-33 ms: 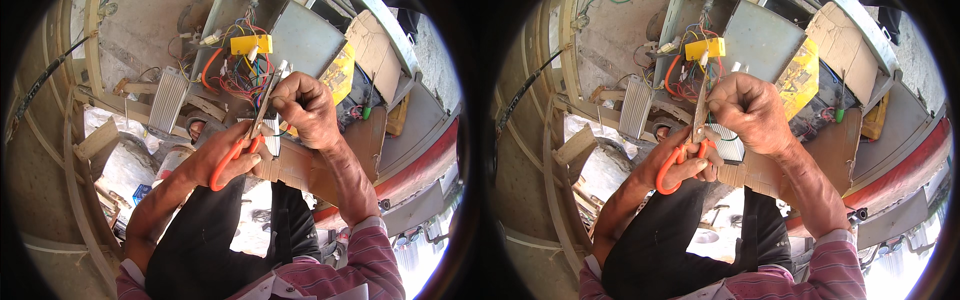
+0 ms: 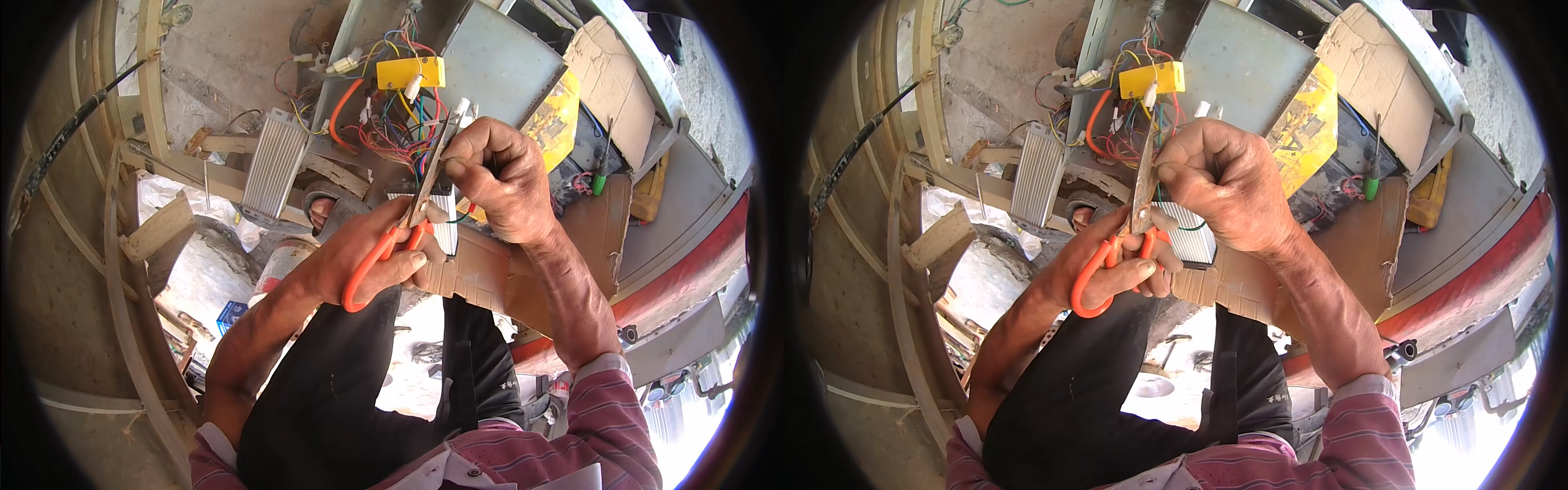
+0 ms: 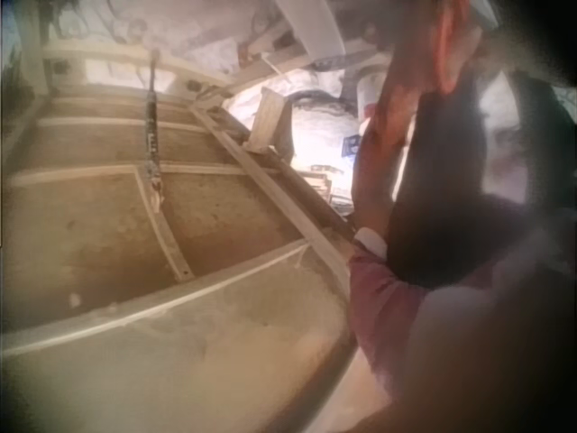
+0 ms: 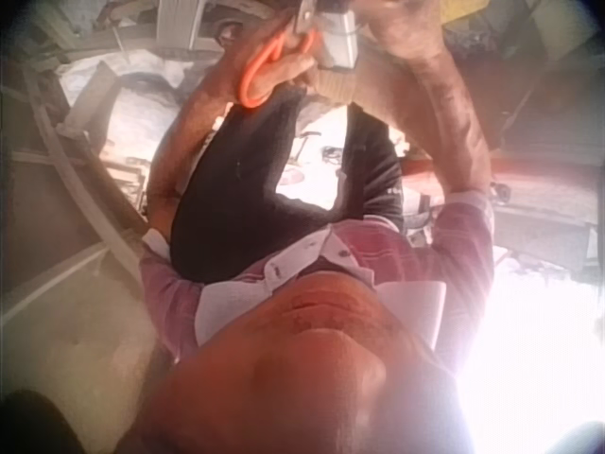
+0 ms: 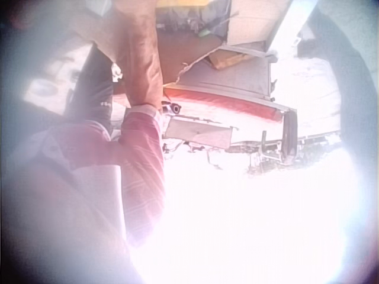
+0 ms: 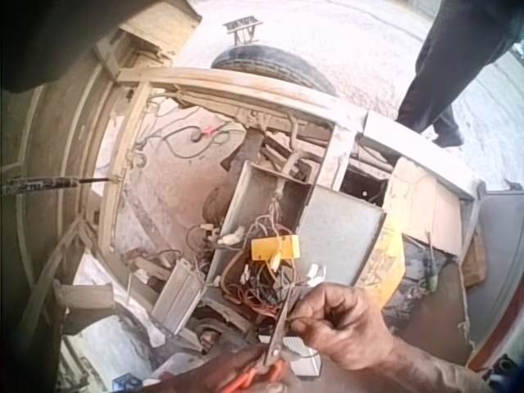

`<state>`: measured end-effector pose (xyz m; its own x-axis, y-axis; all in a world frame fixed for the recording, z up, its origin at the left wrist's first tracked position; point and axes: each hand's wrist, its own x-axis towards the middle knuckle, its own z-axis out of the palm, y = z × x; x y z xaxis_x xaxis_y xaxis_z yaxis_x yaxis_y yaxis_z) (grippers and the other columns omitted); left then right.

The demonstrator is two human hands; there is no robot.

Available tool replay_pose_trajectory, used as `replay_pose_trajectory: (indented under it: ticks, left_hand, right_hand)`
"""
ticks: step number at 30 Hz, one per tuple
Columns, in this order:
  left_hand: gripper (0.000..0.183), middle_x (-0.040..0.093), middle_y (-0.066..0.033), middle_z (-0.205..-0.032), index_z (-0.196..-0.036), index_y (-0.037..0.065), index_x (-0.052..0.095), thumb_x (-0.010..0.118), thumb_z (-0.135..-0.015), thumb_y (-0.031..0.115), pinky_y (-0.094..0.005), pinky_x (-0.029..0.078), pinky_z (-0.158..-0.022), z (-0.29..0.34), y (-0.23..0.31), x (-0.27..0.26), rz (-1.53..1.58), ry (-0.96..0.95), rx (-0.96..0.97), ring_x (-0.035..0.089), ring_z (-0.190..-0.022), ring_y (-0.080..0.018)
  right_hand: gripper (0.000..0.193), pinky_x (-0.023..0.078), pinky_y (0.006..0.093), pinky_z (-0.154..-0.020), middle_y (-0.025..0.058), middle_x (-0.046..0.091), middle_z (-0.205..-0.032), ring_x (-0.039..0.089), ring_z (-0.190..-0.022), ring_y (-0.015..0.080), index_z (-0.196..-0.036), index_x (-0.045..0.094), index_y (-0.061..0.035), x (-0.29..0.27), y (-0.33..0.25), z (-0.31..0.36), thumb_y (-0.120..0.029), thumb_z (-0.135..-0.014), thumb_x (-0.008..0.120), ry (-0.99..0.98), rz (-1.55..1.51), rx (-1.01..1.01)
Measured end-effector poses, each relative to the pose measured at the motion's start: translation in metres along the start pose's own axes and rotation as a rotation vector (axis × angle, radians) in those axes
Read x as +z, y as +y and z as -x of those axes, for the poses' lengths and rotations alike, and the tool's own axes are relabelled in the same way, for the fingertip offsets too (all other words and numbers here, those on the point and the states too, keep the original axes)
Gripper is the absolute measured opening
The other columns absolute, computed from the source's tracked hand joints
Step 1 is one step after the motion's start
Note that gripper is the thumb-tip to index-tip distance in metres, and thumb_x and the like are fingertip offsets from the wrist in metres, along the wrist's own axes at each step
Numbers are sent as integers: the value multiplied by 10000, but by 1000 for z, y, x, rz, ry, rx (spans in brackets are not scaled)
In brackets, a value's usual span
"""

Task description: The person works on an electronic device, using a screwdriver to adjust a yellow component and pliers to strip and connect wires. The hands manipulate multiple colored wires and tools throughout the task.

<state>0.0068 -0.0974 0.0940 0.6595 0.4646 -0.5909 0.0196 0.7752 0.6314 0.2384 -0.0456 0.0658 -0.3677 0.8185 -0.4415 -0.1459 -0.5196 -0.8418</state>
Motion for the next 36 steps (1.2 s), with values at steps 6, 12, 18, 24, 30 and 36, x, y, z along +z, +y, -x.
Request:
replay_pose_trajectory:
  ticks: [6, 12, 18, 24, 30, 36]
  left_hand:
    - [489, 687, -156, -1098, -1481, -15, 404, 557, -1018, 16, -319, 584, -758, 1, 0, 1, 199, -31, -14, 729, -903, -204]
    - [521, 689, -168, -1101, -1508, -2, 355, 554, -1027, 20, -321, 573, -749, 1, -1, 0, 241, -96, 25, 720, -904, -201]
    - [506, 691, -157, -1104, -1499, 4, 367, 567, -1036, 52, -316, 576, -764, -1, -2, 0, 216, -63, 54, 726, -919, -206]
    - [507, 721, -188, -1102, -1467, -28, 429, 597, -992, 17, -347, 597, -781, -6, -7, 2, -249, 135, 196, 757, -902, -245]
    - [547, 730, -196, -1046, -1451, -43, 467, 657, -939, -16, -408, 608, -829, -8, -9, -4, -775, 393, 450, 760, -902, -329]
    - [569, 731, -232, -1064, -1472, -44, 442, 657, -947, -12, -456, 595, -834, -2, -7, -7, -808, 362, 354, 750, -936, -392]
  right_hand:
    - [44, 446, 221, -658, -38, 639, -844, 511, -728, 19, -959, 681, -3, 0, 1, -3, -33, -946, 711, -25, -45, -24]
    - [36, 457, 223, -662, -28, 657, -853, 526, -729, 20, -966, 685, 5, 0, 2, -5, -20, -946, 701, -42, -86, -19]
    - [36, 453, 215, -652, -21, 676, -862, 524, -718, 15, -972, 685, 7, 0, 2, -6, -2, -939, 698, -23, -77, -66]
    - [27, 409, 190, -598, -37, 674, -814, 482, -668, -9, -967, 685, 4, 1, -1, -2, 1, -942, 693, 18, -12, -48]
    - [75, 429, 210, -622, -32, 682, -829, 503, -701, 3, -987, 691, 7, -1, -2, 1, -65, -983, 707, -1, 36, -83]
    - [154, 468, 247, -660, -23, 661, -826, 539, -749, 41, -999, 690, 5, -4, 1, 3, -145, -1020, 716, -17, 140, -121]
